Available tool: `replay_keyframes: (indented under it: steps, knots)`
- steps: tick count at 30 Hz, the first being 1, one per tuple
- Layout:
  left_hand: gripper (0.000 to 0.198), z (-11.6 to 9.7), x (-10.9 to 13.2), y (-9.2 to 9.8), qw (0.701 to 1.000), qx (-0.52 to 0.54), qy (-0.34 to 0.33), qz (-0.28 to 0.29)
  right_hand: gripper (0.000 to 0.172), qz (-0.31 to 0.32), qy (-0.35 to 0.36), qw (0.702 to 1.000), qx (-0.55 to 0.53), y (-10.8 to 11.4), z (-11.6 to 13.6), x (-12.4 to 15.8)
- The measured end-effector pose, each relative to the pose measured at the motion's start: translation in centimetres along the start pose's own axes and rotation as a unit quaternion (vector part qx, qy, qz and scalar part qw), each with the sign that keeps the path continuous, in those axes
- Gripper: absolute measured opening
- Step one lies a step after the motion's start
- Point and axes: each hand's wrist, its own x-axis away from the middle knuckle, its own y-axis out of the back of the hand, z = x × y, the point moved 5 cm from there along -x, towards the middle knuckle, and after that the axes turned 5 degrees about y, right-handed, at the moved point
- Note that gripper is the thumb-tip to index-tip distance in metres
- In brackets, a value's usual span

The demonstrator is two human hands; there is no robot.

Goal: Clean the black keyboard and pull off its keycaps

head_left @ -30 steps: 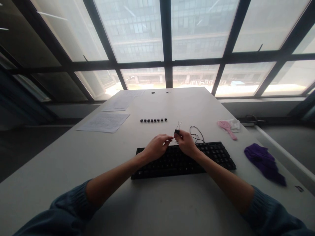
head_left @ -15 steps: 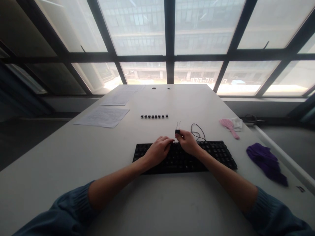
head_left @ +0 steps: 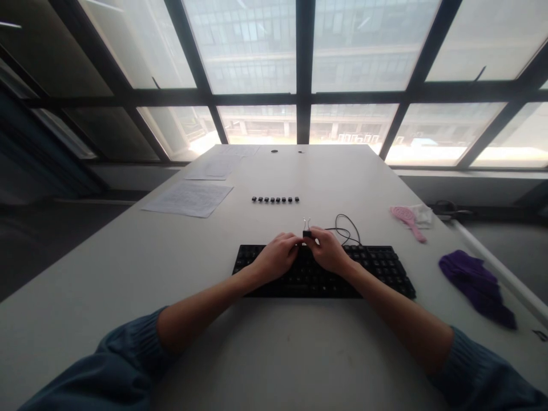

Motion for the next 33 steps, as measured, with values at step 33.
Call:
replay_keyframes:
  steps: [33]
  knots:
    - [0.007,0.0,-1.3,-1.3,0.998,-0.034,-0.002,-0.044,0.026,-0.025,0.031,0.999,0.005,0.5,0.4,0.7]
